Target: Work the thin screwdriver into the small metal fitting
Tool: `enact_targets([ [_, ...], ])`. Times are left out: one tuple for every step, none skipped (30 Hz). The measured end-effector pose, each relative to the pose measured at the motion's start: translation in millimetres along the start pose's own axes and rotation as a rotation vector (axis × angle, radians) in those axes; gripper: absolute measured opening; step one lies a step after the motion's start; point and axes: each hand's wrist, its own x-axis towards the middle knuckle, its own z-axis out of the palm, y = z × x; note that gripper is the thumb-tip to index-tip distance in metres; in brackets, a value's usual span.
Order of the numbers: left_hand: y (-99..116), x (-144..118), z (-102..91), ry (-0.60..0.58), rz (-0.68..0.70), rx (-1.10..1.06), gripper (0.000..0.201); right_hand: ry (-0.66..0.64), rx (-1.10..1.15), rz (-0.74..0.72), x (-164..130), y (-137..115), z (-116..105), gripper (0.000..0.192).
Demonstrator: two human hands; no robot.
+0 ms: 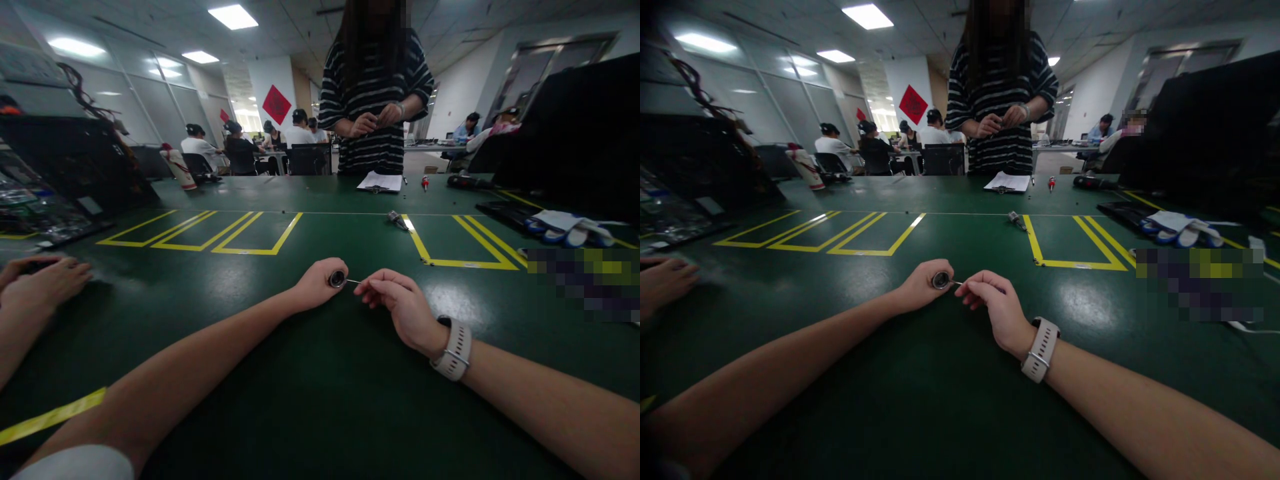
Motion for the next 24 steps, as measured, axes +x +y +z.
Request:
enact_targets([
  [0.0,0.3,0.1,0.011,-0.008,-0.007,0.006,-0.002,0.000,0.001,-0.1,0.0,0.0,0.014],
  [-0.2,0.7,0.3,0.021,-0.015,-0.007,0.006,0.000,-0.005,-0.001,-0.3,0.2,0.0,0.013],
  [-0.6,1.0,0.6,0.029,-0.022,-0.003,0.006,0.002,-0.016,-0.007,-0.6,0.3,0.1,0.013],
  [-1.4,1.2,1.0,0.035,-0.027,0.004,0.007,0.001,-0.032,-0.016,-1.0,0.6,0.2,0.013],
  [-2.2,1.4,1.5,0.041,-0.034,0.013,0.007,-0.002,-0.054,-0.029,-1.4,0.8,0.4,0.013],
  [-3.2,1.5,2.0,0.049,-0.041,0.024,0.007,-0.007,-0.081,-0.043,-1.8,1.0,0.5,0.013],
  [-4.2,1.5,2.4,0.057,-0.048,0.036,0.007,-0.016,-0.110,-0.057,-2.2,1.2,0.6,0.014],
  [-5.1,1.5,2.7,0.063,-0.055,0.048,0.007,-0.023,-0.137,-0.070,-2.5,1.4,0.6,0.014],
  [-5.7,1.4,2.9,0.067,-0.062,0.059,0.007,-0.028,-0.162,-0.080,-2.7,1.6,0.7,0.014],
  [-6.1,1.2,3.0,0.068,-0.068,0.070,0.007,-0.032,-0.182,-0.087,-2.8,1.7,0.7,0.014],
  [-6.2,1.1,2.9,0.065,-0.074,0.079,0.007,-0.036,-0.196,-0.089,-2.8,1.9,0.7,0.014],
  [-6.0,0.9,2.8,0.061,-0.077,0.086,0.007,-0.041,-0.204,-0.088,-2.7,2.0,0.8,0.014],
  [-5.7,0.8,2.6,0.056,-0.079,0.091,0.007,-0.044,-0.209,-0.086,-2.7,2.0,1.0,0.015],
  [-5.3,0.7,2.4,0.052,-0.079,0.094,0.007,-0.044,-0.209,-0.085,-2.7,2.0,1.2,0.015],
  [-5.0,0.6,2.3,0.051,-0.078,0.096,0.007,-0.044,-0.209,-0.085,-2.8,1.9,1.5,0.015],
  [-4.8,0.5,2.2,0.050,-0.075,0.097,0.007,-0.042,-0.210,-0.087,-2.9,1.6,1.9,0.015],
  [-4.7,0.4,2.2,0.050,-0.071,0.098,0.007,-0.038,-0.212,-0.091,-3.1,1.4,2.3,0.015],
  [-4.9,0.3,2.3,0.051,-0.066,0.102,0.007,-0.036,-0.219,-0.094,-3.2,1.2,2.6,0.015],
  [-5.2,0.2,2.5,0.050,-0.061,0.105,0.007,-0.037,-0.227,-0.096,-3.3,1.0,2.9,0.015],
  [-5.7,0.0,2.7,0.048,-0.055,0.109,0.007,-0.040,-0.234,-0.096,-3.2,1.0,3.1,0.015],
  [-6.3,-0.1,2.9,0.044,-0.049,0.111,0.007,-0.045,-0.238,-0.092,-3.0,1.1,3.1,0.015],
  [-6.8,-0.3,3.1,0.040,-0.042,0.112,0.007,-0.046,-0.236,-0.087,-2.6,1.4,2.9,0.015],
  [-7.2,-0.4,3.3,0.036,-0.035,0.108,0.007,-0.045,-0.226,-0.078,-2.2,1.8,2.6,0.015],
  [-7.5,-0.6,3.3,0.034,-0.027,0.102,0.007,-0.041,-0.209,-0.065,-1.6,2.3,2.3,0.015],
])
